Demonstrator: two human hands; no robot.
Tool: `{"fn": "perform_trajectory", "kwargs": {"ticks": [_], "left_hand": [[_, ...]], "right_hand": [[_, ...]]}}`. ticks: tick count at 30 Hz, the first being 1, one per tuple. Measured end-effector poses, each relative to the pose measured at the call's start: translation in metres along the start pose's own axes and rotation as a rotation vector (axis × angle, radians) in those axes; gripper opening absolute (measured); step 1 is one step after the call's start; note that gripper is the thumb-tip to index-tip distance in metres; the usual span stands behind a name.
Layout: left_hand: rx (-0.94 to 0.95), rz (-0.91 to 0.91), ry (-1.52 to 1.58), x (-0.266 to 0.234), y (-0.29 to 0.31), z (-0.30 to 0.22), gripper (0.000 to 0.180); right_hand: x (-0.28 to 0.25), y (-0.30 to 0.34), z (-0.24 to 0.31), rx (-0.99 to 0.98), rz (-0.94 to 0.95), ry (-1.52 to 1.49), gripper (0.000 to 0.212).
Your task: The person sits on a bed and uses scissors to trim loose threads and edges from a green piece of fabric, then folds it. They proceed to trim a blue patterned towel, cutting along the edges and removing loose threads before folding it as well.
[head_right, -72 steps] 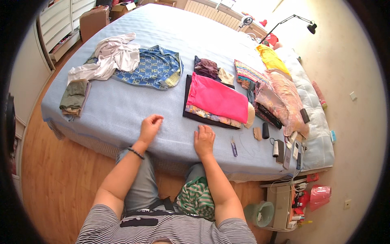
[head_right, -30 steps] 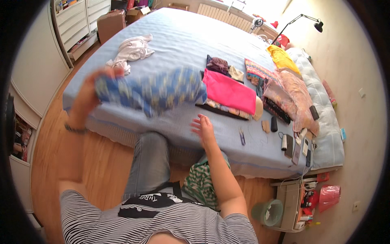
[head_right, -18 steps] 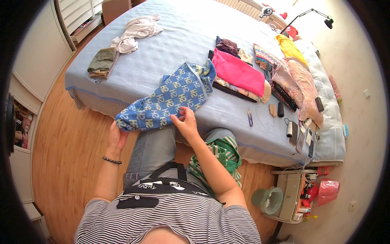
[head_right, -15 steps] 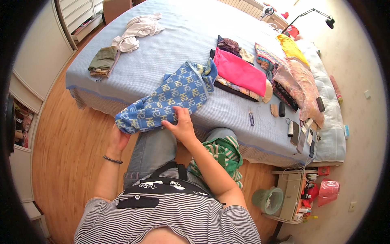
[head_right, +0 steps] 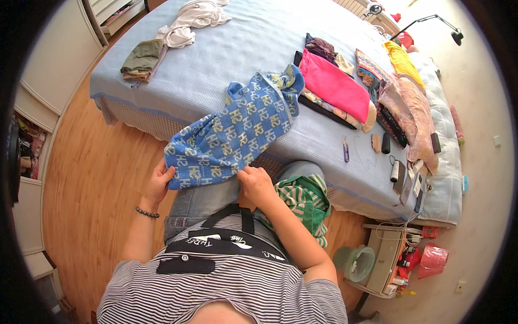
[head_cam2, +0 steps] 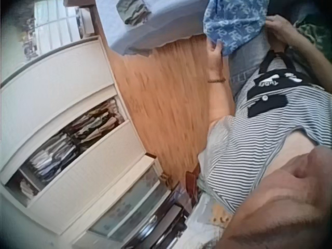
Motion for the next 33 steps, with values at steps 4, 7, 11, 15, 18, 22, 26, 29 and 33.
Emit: {"fn": "perform_trajectory", "kwargs": {"ticks": [4, 7, 11, 15, 18, 22, 26, 29, 33], "left_hand": [[0.040, -0.019, 0.009, 0.003, 0.007, -0.004, 0.058], [0.011, 0.008, -0.013, 0.006, 0.007, -0.010, 0.059], [0.007, -0.009, -0.002, 0.009, 0.005, -0.013, 0.055], [-0.021, -0.020, 0.003, 0.013, 0.004, -0.009, 0.048], [-0.027, -0.019, -0.028, 0.017, 0.002, -0.008, 0.047], [0.017, -0.096, -0.040, 0.014, -0.001, -0.014, 0.045], [0.157, -0.229, -0.308, 0.009, 0.002, -0.026, 0.047], [0.539, -0.264, -0.985, 0.046, 0.003, -0.058, 0.044], [0.627, 0.181, -1.206, 0.106, -0.004, -0.065, 0.021]], "right_hand": [[-0.027, -0.021, 0.002, 0.060, -0.194, -0.197, 0.015], [-0.052, -0.044, -0.012, 0.211, -0.256, -0.300, 0.019], [-0.042, -0.043, 0.012, 0.171, -0.124, -0.449, 0.019], [-0.006, -0.028, 0.086, -0.061, -0.056, -0.192, 0.010], [0.032, -0.036, 0.085, 0.010, -0.073, -0.187, 0.009], [0.051, -0.034, 0.039, 0.478, 0.228, -1.000, 0.010], [0.040, -0.033, 0.035, 0.555, 0.403, -1.309, 0.010], [0.031, -0.035, 0.041, 0.565, 0.418, -1.327, 0.010], [0.024, -0.039, 0.050, 0.592, 0.440, -1.432, 0.011]]}}
Point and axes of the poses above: each hand's wrist, its own y-axis away from the middle knuckle, its own x-axis out of the palm, z = x × y, the point moved 6 cm from there along -y, towards the middle knuckle, and after that the axes turned 11 degrees about x, right-handed, at the moved point
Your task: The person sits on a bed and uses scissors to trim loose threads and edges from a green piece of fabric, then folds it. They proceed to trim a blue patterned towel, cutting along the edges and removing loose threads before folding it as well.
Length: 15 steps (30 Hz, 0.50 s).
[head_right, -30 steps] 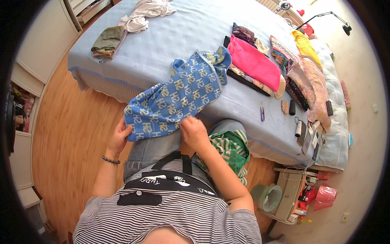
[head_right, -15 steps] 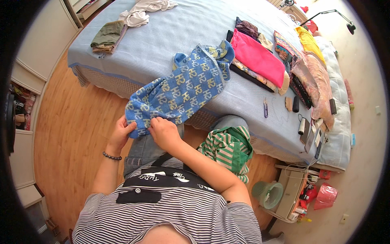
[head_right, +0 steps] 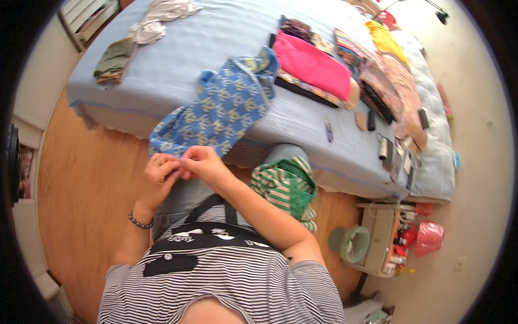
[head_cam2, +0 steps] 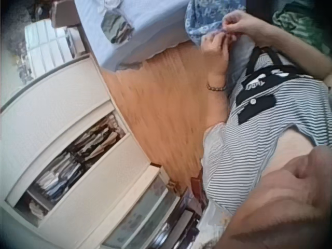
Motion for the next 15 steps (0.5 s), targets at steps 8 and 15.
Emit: {"fn": "perform_trajectory", "kwargs": {"ticks": [8, 15], "left_hand": [[-0.531, -0.164, 0.672, 0.008, 0.022, 0.053, 0.008], [-0.720, -0.317, 0.995, 0.004, 0.026, 0.060, 0.013]], "right_hand": [[-0.205, 0.077, 0.112, -0.505, -1.010, 0.724, 0.011], [-0.399, 0.135, 0.063, -0.150, -1.636, 1.382, 0.025]]}}
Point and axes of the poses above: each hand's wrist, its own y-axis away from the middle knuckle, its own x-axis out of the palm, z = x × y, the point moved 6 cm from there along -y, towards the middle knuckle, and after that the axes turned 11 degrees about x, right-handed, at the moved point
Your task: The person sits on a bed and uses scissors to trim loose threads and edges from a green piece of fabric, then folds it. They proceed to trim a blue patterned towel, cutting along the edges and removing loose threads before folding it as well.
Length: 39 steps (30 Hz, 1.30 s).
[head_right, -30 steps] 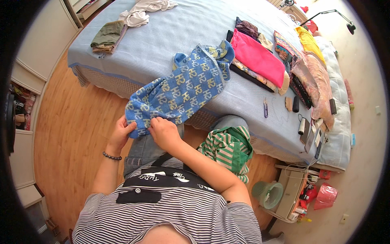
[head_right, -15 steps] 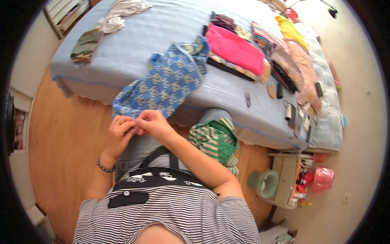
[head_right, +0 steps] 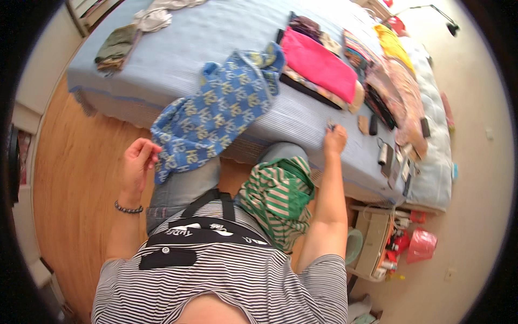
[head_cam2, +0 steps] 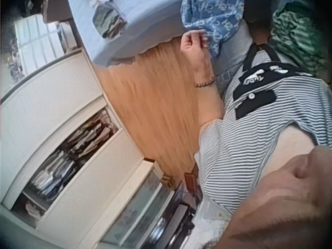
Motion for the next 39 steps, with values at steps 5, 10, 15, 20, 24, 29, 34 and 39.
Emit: {"fn": "perform_trajectory", "kwargs": {"ticks": [5, 10, 15, 20, 24, 29, 34, 39], "left_hand": [[0.042, 0.099, 0.036, -0.006, 0.001, 0.000, 0.010], [0.320, 0.275, -0.721, 0.008, 0.008, -0.008, 0.023], [0.245, 0.187, -0.538, -0.002, 0.009, 0.024, 0.015], [-0.028, 0.118, -0.055, -0.011, 0.010, 0.021, 0.015], [-0.063, 0.101, 0.058, -0.015, 0.012, 0.019, 0.021], [0.556, 0.191, -0.825, 0.016, 0.016, -0.010, 0.033], [0.162, 0.163, -0.476, -0.001, 0.013, 0.024, 0.008], [0.041, 0.075, -0.228, -0.008, 0.014, 0.018, 0.009]], "right_hand": [[0.004, -0.007, 0.003, 0.193, 0.235, -0.440, 0.016], [-0.078, 0.050, 0.120, 0.191, 0.506, -1.170, 0.017], [-0.122, 0.155, 0.239, -0.170, 0.912, -1.195, 0.033], [-0.117, 0.234, 0.288, -0.236, 1.266, -1.111, 0.029], [-0.115, 0.250, 0.302, -0.506, 1.041, -0.976, 0.031], [-0.104, 0.256, 0.299, -0.511, 0.983, -0.961, 0.029], [-0.111, 0.259, 0.297, -0.523, 0.935, -0.867, 0.028], [-0.123, 0.264, 0.302, -0.560, 0.890, -0.811, 0.030]]}}
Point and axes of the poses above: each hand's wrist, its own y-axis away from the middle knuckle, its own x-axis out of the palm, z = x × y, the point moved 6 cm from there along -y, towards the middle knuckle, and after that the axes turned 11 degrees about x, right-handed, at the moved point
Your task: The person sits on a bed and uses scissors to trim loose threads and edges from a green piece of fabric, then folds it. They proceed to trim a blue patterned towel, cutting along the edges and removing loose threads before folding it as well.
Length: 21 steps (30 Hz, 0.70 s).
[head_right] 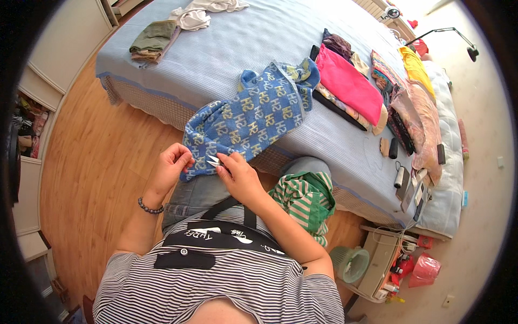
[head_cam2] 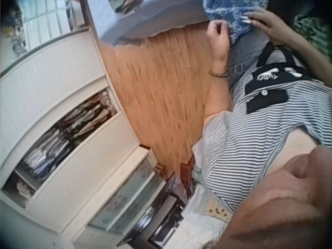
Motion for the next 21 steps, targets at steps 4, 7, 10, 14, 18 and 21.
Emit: {"fn": "perform_trajectory", "kwargs": {"ticks": [4, 7, 10, 14, 18, 21], "left_hand": [[0.031, -0.035, 0.007, -0.004, 0.002, -0.003, 0.009], [0.083, -0.069, 0.010, -0.005, 0.002, -0.012, 0.008], [0.085, -0.047, -0.022, -0.005, 0.002, -0.017, 0.007], [0.061, -0.043, -0.039, -0.004, 0.004, -0.021, 0.007], [0.065, -0.052, -0.037, -0.005, 0.006, -0.021, 0.006], [0.071, -0.087, 0.078, -0.008, 0.003, -0.020, 0.007]], "right_hand": [[0.002, 0.002, 0.018, -0.103, -0.039, 0.111, 0.031], [0.008, 0.000, 0.028, -0.196, -0.074, 0.246, 0.029], [0.013, -0.003, 0.037, -0.285, -0.128, 0.349, 0.025], [0.022, -0.006, 0.047, -0.366, -0.189, 0.459, 0.022], [0.031, -0.006, 0.045, -0.430, -0.186, 0.567, 0.020], [0.026, -0.004, 0.042, -0.438, -0.236, 0.516, 0.028]]}}
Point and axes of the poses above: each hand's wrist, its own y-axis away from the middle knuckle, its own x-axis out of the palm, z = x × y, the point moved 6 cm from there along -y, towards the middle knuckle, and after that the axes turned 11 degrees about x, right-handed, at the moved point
